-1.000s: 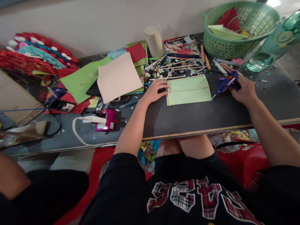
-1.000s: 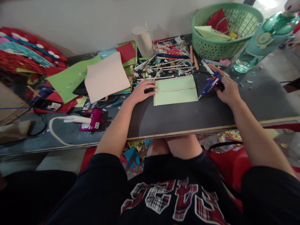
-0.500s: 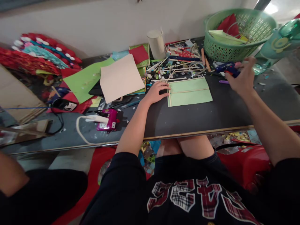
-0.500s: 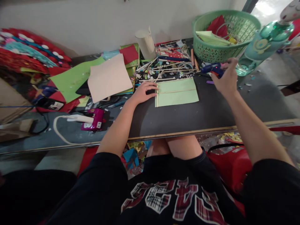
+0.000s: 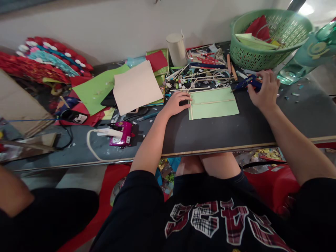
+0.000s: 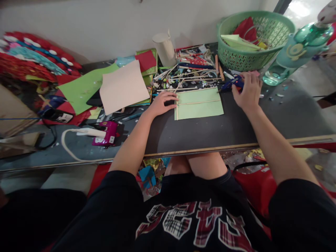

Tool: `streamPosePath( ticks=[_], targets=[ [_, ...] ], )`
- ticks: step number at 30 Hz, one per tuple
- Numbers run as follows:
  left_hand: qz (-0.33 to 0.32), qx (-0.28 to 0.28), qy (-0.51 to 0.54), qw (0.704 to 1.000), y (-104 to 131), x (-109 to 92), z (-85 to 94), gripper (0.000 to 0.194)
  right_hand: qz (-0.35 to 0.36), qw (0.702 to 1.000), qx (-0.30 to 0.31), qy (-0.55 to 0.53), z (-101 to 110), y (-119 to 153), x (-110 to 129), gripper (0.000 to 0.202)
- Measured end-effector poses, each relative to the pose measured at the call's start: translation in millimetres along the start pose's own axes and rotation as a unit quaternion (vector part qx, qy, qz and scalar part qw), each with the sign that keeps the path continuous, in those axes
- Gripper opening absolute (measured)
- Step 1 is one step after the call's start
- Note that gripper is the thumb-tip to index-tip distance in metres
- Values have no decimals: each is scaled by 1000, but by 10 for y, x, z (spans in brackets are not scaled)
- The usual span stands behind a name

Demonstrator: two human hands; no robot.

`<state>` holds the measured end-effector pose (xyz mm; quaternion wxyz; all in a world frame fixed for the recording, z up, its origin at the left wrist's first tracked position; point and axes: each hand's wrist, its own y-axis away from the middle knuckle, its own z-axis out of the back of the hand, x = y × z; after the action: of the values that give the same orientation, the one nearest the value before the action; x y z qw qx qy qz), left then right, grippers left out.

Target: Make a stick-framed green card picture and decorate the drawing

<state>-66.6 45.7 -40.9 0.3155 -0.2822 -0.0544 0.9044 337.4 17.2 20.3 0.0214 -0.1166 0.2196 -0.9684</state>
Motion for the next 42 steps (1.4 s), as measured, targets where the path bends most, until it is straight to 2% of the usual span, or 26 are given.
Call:
streamPosePath(
  ticks=[2,4,6,9,14,18,23,28,35,42],
  targets=[
    [0,-1,0,1000,3,0,3,26,95,995,22,-13,27,13,120,42],
    [-1,-1,-1,1000,5,-3,10,26,175,981,70,-34,34,29,278,30],
    [-4,0,-2,1000,2,-8,18,27,219,967,123,-52,16,43,455,24],
    [-5,2,-5,1000,-6,-13,22,27,249,953,165,-44,-52,40,705,21],
    [-4,4,-5,1000,-17,5,0,27,238,951,197,-6,-103,-23,917,19],
    [-4,1,-1,1000,-21,35,-23,27,213,962,167,-24,62,-25,882,19],
    [-11,-3,6,1000,-33,46,-25,25,225,961,156,-29,314,173,844,29],
    [-13,-7,6,1000,-41,36,-30,24,232,959,163,-21,402,409,887,40],
    [-12,-3,7,1000,-42,32,-23,25,211,961,171,-48,344,555,860,35],
    [-25,-8,6,1000,-45,48,-26,27,247,959,113,-79,115,555,765,44]
  ],
)
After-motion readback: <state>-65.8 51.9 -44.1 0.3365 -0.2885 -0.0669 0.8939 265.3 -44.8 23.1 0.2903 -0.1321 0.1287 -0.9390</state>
